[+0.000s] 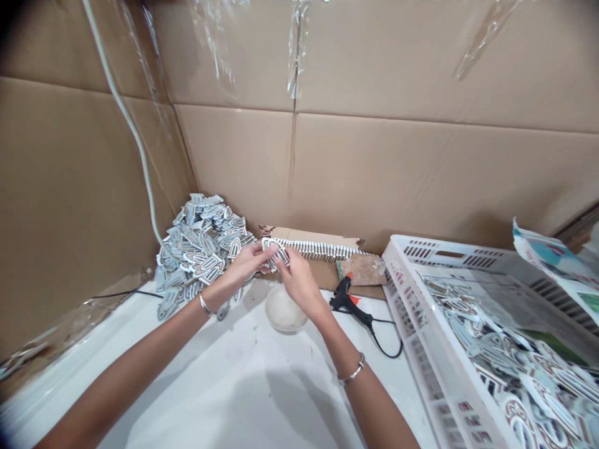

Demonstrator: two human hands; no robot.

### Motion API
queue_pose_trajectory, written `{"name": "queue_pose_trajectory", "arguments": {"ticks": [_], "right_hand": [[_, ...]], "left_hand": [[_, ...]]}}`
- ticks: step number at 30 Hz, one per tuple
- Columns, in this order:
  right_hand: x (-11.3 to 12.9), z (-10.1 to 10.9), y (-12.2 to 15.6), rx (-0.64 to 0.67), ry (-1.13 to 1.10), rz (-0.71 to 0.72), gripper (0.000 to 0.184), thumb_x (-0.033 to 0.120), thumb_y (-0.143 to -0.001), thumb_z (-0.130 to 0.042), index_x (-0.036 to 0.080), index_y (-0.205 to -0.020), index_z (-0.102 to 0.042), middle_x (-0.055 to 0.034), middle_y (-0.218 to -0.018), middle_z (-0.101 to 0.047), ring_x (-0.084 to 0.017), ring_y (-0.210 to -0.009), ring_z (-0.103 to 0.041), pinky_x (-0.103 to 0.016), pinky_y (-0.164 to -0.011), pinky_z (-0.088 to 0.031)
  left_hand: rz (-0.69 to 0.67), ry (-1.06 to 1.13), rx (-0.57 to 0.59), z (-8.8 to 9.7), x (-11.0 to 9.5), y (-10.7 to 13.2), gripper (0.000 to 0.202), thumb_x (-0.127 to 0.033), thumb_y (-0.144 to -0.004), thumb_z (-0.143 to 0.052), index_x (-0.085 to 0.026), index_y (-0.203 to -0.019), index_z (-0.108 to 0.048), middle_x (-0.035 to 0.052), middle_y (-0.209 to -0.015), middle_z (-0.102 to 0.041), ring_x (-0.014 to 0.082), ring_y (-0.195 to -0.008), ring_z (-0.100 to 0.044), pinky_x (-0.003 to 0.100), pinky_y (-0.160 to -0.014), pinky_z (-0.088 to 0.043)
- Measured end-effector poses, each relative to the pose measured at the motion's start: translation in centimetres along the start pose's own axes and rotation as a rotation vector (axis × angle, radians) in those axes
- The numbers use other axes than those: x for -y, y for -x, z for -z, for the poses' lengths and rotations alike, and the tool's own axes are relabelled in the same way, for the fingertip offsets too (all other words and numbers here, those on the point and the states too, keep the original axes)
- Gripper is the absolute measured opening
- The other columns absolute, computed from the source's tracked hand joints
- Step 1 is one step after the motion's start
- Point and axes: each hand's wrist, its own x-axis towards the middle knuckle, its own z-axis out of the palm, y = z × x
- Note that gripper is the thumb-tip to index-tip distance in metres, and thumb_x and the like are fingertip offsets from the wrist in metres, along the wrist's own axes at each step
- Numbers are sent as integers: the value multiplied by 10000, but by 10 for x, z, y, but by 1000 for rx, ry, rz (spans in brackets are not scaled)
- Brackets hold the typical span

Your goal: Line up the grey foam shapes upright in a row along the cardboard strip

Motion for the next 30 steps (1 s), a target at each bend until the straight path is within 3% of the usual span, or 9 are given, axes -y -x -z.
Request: {"name": "queue_pose_trajectory", "arguments": {"ticks": [3,7,16,21,25,30], "right_hand": [[-6,1,-6,45,-339,-181,290,486,-915,-544,207,-987,-521,-17,-824,-560,-163,-687,-566,-326,-667,-519],[-10,5,-11,123,-779,-290,346,484,-809,-706,204,-958,-569,-8,-878,-576,-124,-687,-565,-299,-674,-548],[-11,6,-15,82,-1037,-338,238,361,-794,-764,192,-938,-680,-23,-876,-672,-141,-737,-622,-291,-711,-544],[-11,3,-16,65,-1167,-340,144,275,-849,-688,181,-957,-690,-38,-898,-704,-152,-766,-630,-290,-709,-530],[-7,2,-17,22,-1254,-392,162,240,-887,-564,162,-936,-698,-47,-882,-718,-170,-772,-635,-307,-680,-529],[-6,2,-17,-18,-1332,-382,220,230,-871,-486,176,-872,-699,-33,-814,-715,-163,-702,-614,-306,-638,-520]], "left_hand": [[2,25,61,4,-2,-1,533,-657,-703,-743,-162,-896,-710,57,-828,-681,179,-743,-636,265,-602,-532],[107,120,166,16,-9,2,486,-576,-716,-783,-141,-922,-713,63,-831,-699,141,-700,-636,249,-609,-552],[36,293,308,19,-25,11,401,-436,-743,-818,-106,-954,-734,108,-1018,-734,197,-938,-695,338,-913,-564],[-59,185,234,13,-27,13,332,-423,-750,-795,-133,-906,-753,63,-970,-741,191,-855,-706,350,-829,-597],[-172,85,64,3,-25,17,254,-358,-785,-742,-148,-925,-759,57,-938,-759,203,-804,-705,330,-704,-606],[-401,-150,-195,-16,-19,25,182,-253,-787,-763,-177,-951,-742,48,-937,-769,194,-847,-708,321,-812,-558]]}}
